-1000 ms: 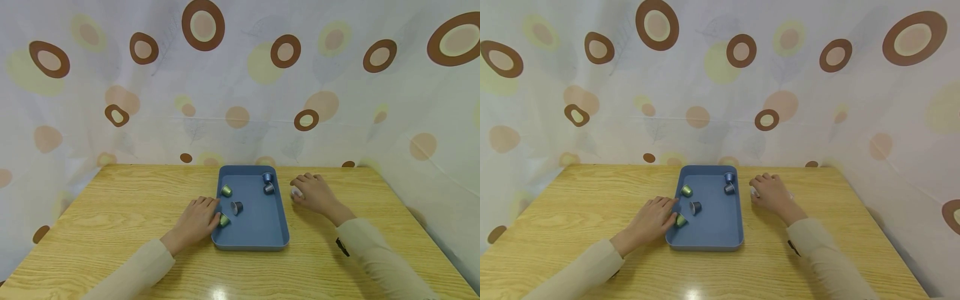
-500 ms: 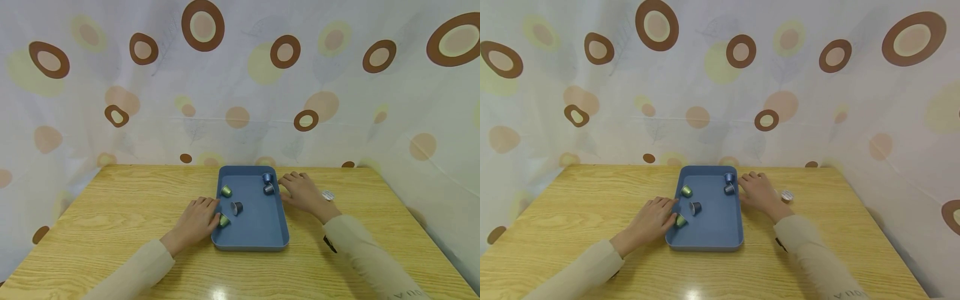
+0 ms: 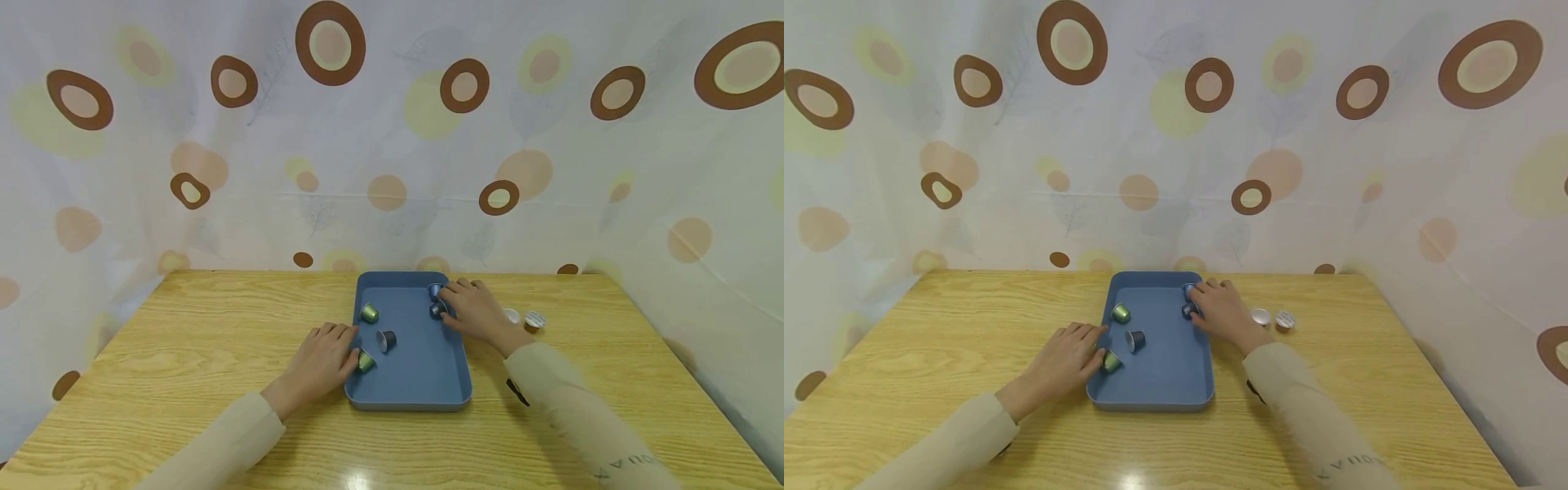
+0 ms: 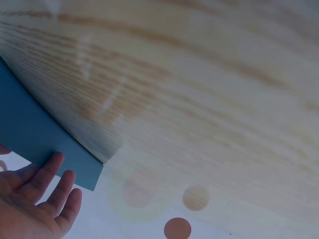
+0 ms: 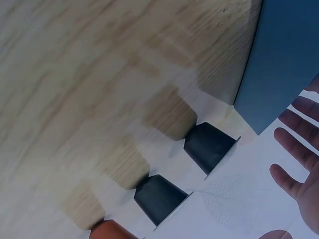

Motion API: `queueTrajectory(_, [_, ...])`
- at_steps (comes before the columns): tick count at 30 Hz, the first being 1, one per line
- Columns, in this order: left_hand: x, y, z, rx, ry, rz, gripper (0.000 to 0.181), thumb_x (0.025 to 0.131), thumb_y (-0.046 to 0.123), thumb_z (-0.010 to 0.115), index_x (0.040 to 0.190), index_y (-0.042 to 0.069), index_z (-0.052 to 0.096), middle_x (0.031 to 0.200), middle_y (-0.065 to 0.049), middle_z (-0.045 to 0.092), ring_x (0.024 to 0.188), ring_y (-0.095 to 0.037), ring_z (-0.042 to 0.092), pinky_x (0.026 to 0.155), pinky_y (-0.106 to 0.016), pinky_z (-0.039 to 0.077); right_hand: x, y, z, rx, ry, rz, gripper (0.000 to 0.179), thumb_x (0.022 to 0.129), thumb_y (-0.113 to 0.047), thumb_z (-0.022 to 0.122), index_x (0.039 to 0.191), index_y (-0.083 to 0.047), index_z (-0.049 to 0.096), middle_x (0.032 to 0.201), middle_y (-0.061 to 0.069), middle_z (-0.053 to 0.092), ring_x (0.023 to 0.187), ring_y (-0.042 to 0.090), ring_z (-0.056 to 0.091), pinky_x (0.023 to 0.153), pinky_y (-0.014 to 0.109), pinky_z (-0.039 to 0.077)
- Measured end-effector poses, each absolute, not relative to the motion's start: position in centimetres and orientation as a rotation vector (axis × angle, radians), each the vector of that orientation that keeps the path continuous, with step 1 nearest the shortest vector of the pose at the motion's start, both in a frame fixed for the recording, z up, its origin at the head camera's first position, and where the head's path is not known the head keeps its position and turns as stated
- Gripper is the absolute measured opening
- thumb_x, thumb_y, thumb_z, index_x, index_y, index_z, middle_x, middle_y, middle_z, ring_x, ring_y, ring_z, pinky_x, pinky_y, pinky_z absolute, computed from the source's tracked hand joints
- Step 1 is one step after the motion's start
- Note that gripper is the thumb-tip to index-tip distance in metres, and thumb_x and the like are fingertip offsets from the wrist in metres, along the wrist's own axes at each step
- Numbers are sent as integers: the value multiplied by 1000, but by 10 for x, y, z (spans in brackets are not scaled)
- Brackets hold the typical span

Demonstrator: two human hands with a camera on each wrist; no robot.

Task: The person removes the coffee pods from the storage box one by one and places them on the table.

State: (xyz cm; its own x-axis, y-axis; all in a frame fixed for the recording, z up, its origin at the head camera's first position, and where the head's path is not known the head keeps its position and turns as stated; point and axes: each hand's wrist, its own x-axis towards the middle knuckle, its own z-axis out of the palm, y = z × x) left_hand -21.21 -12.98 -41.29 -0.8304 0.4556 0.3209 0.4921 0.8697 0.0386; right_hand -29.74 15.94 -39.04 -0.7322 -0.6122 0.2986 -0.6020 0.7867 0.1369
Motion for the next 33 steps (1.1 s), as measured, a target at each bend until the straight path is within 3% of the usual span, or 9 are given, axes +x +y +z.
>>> queueTrajectory(33, [-212,-129,-413,-704,-2741,-130,40,93,29,45,124,5,55,114,-6,61,106,-24,55,88,-38,45,-306,148,-397,921,-2731,-216,28,82,-25,66,107,-13,61,108,5,58,103,27,49,89,48,41])
